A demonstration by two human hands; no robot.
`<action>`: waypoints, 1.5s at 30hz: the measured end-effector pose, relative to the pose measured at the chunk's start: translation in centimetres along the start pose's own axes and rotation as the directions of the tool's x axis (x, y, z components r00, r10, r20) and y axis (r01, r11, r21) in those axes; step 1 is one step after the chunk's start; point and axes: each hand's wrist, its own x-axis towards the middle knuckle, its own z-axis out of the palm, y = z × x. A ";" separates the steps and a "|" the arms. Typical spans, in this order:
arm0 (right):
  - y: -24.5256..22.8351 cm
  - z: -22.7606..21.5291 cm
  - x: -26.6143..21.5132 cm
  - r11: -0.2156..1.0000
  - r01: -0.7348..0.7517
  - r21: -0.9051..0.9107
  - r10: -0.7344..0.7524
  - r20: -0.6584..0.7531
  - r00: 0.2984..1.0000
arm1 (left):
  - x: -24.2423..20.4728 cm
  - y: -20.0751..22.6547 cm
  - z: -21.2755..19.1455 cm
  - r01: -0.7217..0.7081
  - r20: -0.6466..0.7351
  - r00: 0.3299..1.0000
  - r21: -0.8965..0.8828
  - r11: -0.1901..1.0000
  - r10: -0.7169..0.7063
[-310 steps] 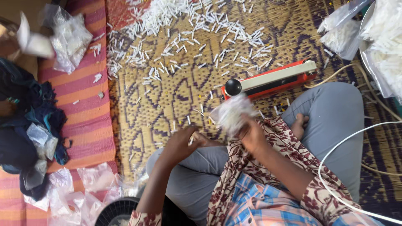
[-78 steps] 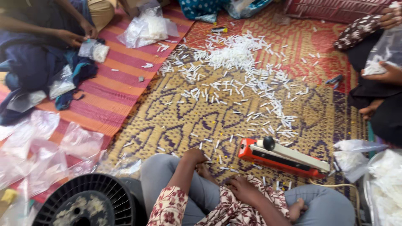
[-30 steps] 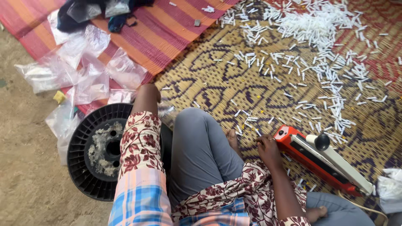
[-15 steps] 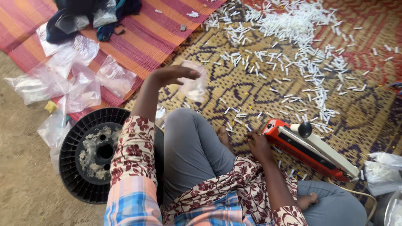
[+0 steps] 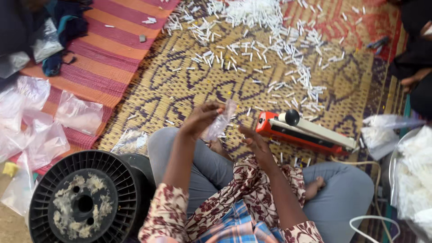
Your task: The person sits on a mat and packs small white cotton pieces into clear plastic bags. They gather the cotton from a pile on the floor, place it into the bags, and then set the filled bags aside.
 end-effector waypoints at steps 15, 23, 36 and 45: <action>5.5 0.3 0.2 0.915 0.030 0.402 0.150 -0.408 0.901 | -1.5 -2.3 -3.4 -0.207 -0.696 0.716 -0.138 0.969 0.054; 1.0 3.4 0.5 0.913 -0.140 -0.383 -0.001 -0.346 0.938 | -1.5 -5.8 4.5 0.108 -0.053 0.994 0.611 0.784 -0.095; -4.0 3.6 0.4 0.860 -0.029 -0.509 -0.045 -0.132 0.990 | -2.2 -4.6 5.0 -0.166 -0.272 0.815 0.737 0.656 0.511; -4.9 2.6 1.1 0.933 0.117 -0.341 -0.175 -0.145 0.974 | -3.0 -1.4 6.4 -0.097 -0.160 0.938 0.728 0.679 0.306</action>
